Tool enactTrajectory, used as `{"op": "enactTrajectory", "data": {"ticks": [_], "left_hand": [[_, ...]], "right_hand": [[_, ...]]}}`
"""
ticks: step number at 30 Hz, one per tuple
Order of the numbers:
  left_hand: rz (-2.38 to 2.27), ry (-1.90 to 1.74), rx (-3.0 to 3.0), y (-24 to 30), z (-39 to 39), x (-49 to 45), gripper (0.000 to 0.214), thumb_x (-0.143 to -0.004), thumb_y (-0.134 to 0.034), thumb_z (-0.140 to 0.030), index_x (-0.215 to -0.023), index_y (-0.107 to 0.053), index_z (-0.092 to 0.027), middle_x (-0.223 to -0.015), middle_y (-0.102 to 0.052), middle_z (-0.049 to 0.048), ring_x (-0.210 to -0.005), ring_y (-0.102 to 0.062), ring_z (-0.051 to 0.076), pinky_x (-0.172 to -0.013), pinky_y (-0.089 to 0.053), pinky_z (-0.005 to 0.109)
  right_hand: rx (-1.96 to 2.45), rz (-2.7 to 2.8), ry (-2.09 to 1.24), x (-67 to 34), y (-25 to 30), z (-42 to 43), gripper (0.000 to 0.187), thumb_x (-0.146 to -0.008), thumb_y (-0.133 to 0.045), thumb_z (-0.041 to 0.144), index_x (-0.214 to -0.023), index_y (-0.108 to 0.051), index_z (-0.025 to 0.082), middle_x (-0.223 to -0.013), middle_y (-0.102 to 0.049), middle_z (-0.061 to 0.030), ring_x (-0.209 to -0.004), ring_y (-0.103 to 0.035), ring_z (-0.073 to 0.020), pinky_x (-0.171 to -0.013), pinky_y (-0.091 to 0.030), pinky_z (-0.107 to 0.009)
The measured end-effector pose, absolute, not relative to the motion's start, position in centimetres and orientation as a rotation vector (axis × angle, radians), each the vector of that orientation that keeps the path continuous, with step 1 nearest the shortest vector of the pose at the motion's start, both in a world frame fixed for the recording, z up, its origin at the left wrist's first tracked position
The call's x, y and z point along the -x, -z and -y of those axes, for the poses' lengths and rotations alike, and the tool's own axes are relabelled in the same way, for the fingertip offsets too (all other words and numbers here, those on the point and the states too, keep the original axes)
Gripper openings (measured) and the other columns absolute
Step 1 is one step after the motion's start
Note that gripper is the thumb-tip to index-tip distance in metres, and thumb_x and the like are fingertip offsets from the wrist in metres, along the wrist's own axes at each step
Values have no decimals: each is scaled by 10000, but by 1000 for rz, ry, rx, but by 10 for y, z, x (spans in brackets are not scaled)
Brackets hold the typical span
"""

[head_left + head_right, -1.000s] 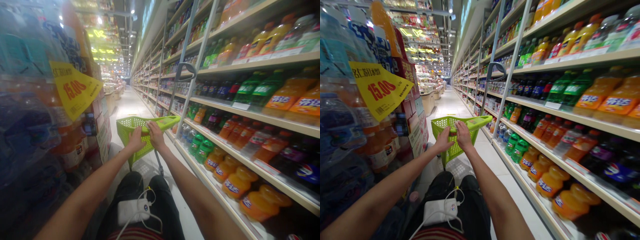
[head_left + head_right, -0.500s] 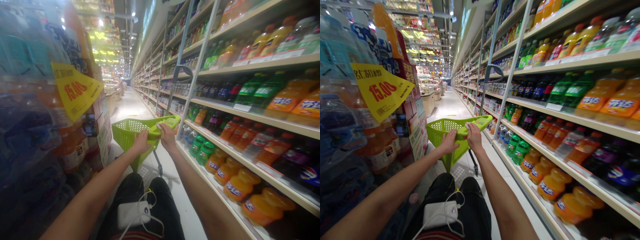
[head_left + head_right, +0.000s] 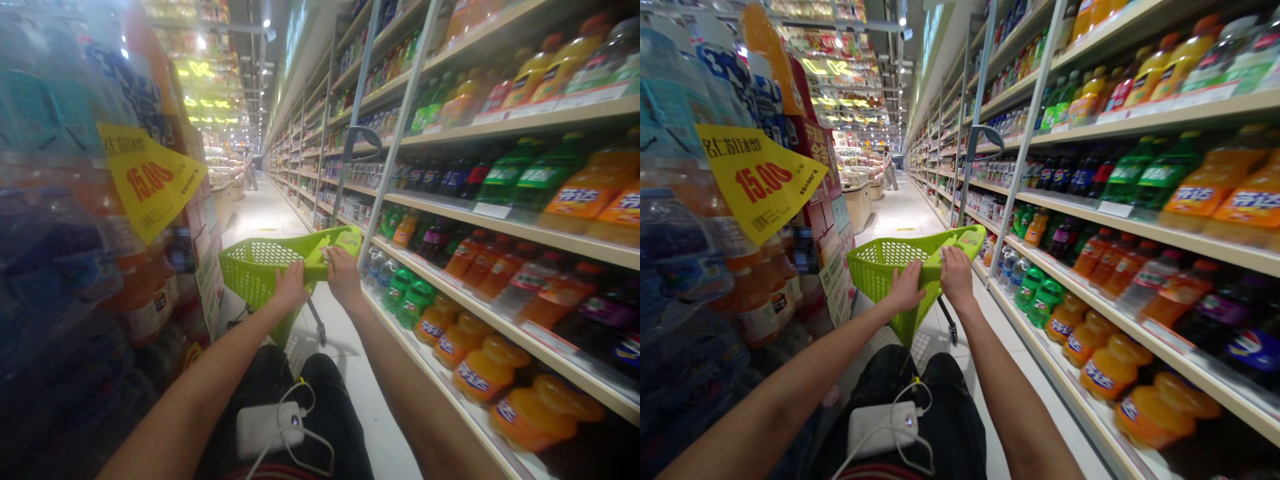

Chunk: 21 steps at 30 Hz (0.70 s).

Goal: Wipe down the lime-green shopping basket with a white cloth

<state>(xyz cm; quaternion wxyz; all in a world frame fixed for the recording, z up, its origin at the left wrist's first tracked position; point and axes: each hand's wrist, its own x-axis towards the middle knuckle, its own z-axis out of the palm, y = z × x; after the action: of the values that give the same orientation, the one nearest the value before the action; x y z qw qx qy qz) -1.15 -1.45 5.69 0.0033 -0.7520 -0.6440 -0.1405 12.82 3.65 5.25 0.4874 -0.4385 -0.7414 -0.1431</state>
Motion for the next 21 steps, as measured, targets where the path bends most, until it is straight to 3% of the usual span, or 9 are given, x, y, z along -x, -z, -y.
{"op": "enactTrajectory", "data": {"ticks": [13,21], "left_hand": [[2053,426,2373,-51,8,0,734,-746,-448,-285,-1399,-151,-127,-1500,-155,109,-1375,-130,242,-1100,-109,541],[2006,371,2373,-44,3,-4,765,-740,-458,-303,-1403,-128,-114,-1504,-130,114,-1379,-96,267,-1091,-113,563]], "right_hand": [[1147,1718,424,-159,-47,-52,387,-791,-347,116,-1091,-592,90,-1124,-596,-161,-1089,-497,-241,-971,-377,-425],[1103,1874,486,-128,-39,-38,390,-793,-359,60,-1093,-603,116,-1186,-578,-138,-1198,-434,-243,-1003,-325,-430]]}}
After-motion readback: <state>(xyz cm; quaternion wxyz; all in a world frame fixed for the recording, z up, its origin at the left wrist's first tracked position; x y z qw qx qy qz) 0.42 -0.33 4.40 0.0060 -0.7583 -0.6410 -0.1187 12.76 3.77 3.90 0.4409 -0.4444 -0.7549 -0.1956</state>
